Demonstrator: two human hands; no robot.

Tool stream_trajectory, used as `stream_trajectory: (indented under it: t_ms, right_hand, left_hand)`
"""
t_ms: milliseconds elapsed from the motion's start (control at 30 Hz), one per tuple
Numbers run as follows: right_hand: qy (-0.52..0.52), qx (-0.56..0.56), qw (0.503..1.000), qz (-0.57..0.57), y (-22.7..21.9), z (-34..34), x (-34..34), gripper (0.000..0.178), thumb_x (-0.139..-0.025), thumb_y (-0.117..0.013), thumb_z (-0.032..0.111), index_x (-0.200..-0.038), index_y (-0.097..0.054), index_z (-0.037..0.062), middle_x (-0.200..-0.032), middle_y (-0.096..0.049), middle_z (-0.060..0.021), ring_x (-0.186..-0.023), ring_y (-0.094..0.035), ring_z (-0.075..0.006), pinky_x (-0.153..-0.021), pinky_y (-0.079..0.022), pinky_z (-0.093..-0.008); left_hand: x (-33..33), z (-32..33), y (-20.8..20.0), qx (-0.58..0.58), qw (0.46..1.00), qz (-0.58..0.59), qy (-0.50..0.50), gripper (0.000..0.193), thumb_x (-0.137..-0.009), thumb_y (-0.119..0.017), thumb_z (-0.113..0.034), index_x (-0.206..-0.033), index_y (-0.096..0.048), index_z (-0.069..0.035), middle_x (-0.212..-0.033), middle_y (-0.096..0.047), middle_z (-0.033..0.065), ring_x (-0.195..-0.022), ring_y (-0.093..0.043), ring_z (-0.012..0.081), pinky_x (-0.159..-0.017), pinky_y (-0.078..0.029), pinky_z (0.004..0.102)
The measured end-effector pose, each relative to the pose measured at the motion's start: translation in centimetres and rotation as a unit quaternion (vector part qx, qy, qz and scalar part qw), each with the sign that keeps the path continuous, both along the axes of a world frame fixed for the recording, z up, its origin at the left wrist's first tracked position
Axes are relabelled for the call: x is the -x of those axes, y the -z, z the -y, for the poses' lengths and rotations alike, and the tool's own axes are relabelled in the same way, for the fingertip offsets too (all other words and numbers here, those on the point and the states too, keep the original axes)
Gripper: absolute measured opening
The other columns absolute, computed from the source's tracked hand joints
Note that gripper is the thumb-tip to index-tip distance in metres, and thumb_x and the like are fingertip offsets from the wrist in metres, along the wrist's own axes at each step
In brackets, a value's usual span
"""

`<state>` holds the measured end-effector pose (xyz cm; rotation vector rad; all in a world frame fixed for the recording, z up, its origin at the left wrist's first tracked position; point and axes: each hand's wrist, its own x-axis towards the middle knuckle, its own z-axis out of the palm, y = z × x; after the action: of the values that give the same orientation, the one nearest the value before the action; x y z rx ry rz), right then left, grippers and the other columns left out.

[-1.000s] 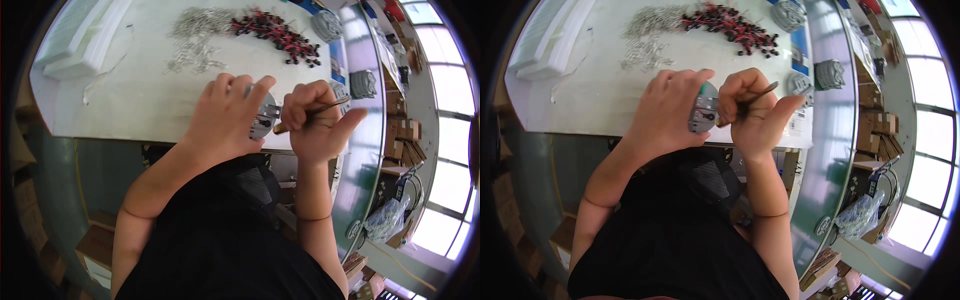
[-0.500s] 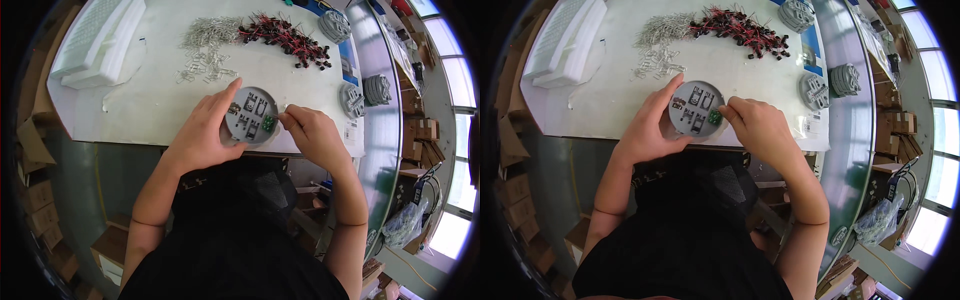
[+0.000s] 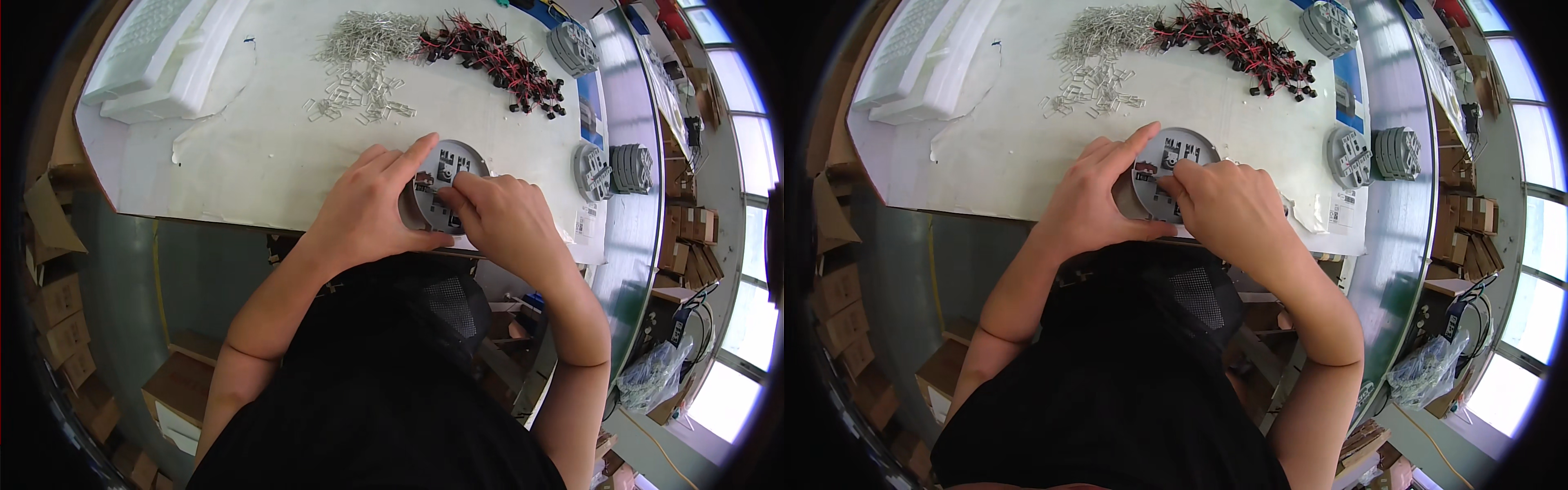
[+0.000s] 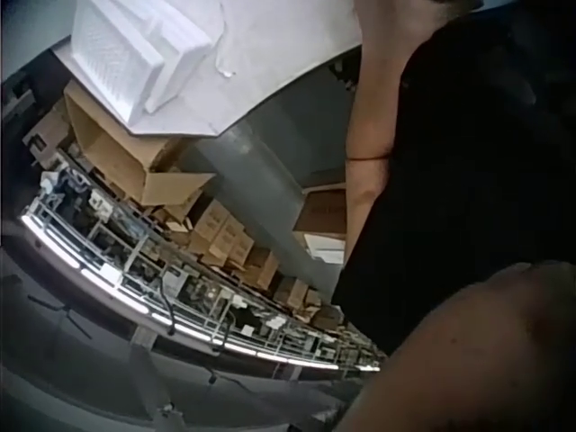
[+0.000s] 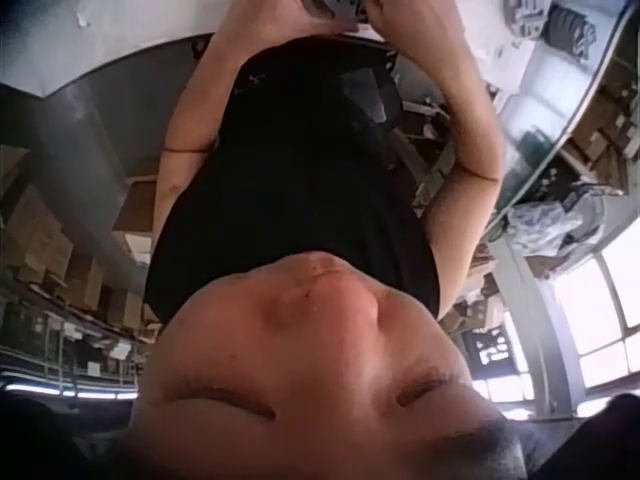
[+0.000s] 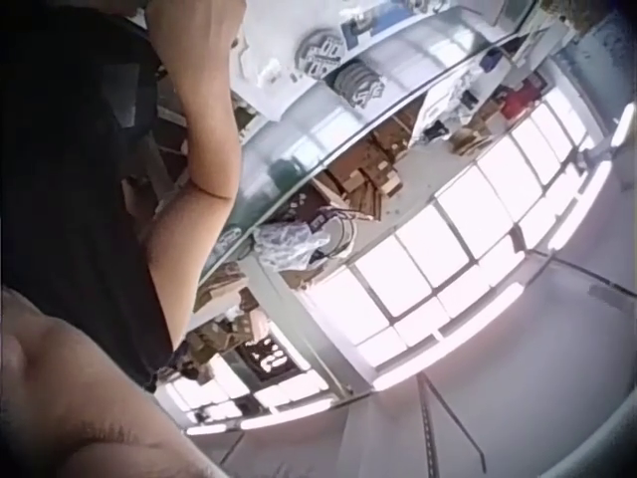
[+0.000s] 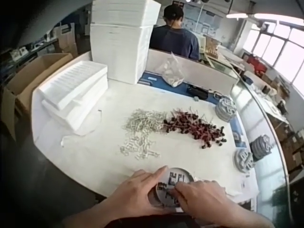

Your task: Assembling small electronic or mechanical components onto circular bases at a manufacturing workstation.

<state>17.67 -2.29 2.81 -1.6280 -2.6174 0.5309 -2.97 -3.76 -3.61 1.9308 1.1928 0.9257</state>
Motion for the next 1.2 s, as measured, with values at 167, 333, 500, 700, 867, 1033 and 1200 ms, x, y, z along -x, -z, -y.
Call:
stream_trajectory:
  t_ms: [167,333,500,700,867,1033,1200]
  right_hand:
    - [-0.010,-0.017,1.000,-0.005,0.5,0.1,-0.2,0.030,-0.102,-0.063,0.032,-0.083,-0.064,0.0086,-0.066,-0.066,-0.0146,-0.062,-0.065,-0.0405,-0.055,-0.050,-0.0517]
    - [-0.028,-0.043,0.998,-0.034,1.0,0.3,-0.4,0.028,-0.101,-0.066,0.029,-0.082,-0.062,0.0082,-0.065,-0.066,-0.0127,-0.061,-0.065,-0.0394,-0.053,-0.049,-0.0504]
    - [-0.051,-0.058,0.997,-0.030,1.4,0.1,-0.2,0.026,-0.099,-0.067,0.027,-0.083,-0.061,0.0077,-0.067,-0.066,-0.0114,-0.061,-0.066,-0.0380,-0.053,-0.050,-0.0488]
    - [-0.083,-0.066,0.994,-0.022,1.1,-0.2,0.1,0.022,-0.098,-0.068,0.024,-0.084,-0.062,0.0081,-0.069,-0.067,-0.0100,-0.061,-0.068,-0.0344,-0.053,-0.051,-0.0458]
    - [-0.133,-0.127,0.979,0.085,0.0,0.1,0.8,0.015,-0.091,-0.073,0.020,-0.086,-0.064,0.0093,-0.071,-0.068,-0.0084,-0.062,-0.070,-0.0311,-0.053,-0.054,-0.0419]
    - [-0.128,-0.106,0.984,0.058,-0.6,-0.1,0.5,0.014,-0.084,-0.077,0.018,-0.093,-0.068,0.0098,-0.073,-0.070,-0.0075,-0.063,-0.072,-0.0296,-0.054,-0.055,-0.0401]
    - [-0.128,-0.085,0.985,0.077,-0.8,-0.3,0.7,0.017,-0.083,-0.077,0.017,-0.097,-0.071,0.0099,-0.072,-0.070,-0.0077,-0.063,-0.072,-0.0292,-0.053,-0.055,-0.0398]
  left_hand:
    - [-0.1,0.1,0.2,-0.016,1.000,0.000,-0.002,0.110,-0.060,-0.099,-0.034,-0.154,-0.051,-0.004,-0.105,-0.069,0.0125,-0.100,-0.064,0.0302,-0.096,-0.052,0.0431]
    - [-0.3,0.3,0.2,-0.007,1.000,0.002,0.002,0.110,-0.060,-0.099,-0.033,-0.154,-0.051,-0.004,-0.107,-0.069,0.0129,-0.101,-0.064,0.0307,-0.097,-0.052,0.0432]
    - [-0.2,0.1,0.5,-0.020,1.000,-0.004,0.010,0.108,-0.065,-0.096,-0.038,-0.153,-0.048,0.001,-0.107,-0.068,0.0127,-0.105,-0.063,0.0324,-0.097,-0.052,0.0438]
    - [-0.3,-0.1,0.1,-0.028,1.000,-0.002,0.012,0.109,-0.062,-0.098,-0.035,-0.153,-0.049,-0.001,-0.109,-0.069,0.0139,-0.105,-0.064,0.0328,-0.098,-0.052,0.0446]
    - [-0.4,-0.3,0.5,-0.023,1.000,0.008,0.007,0.111,-0.059,-0.100,-0.033,-0.154,-0.051,-0.004,-0.111,-0.069,0.0153,-0.104,-0.064,0.0331,-0.098,-0.052,0.0454]
    - [0.0,0.0,0.6,-0.009,1.000,0.008,0.011,0.111,-0.059,-0.100,-0.036,-0.154,-0.052,-0.005,-0.110,-0.070,0.0143,-0.103,-0.064,0.0324,-0.098,-0.052,0.0447]
    - [-0.2,-0.1,0.5,-0.019,1.000,-0.002,0.006,0.112,-0.059,-0.101,-0.039,-0.154,-0.052,-0.006,-0.109,-0.070,0.0134,-0.101,-0.064,0.0313,-0.097,-0.052,0.0441]
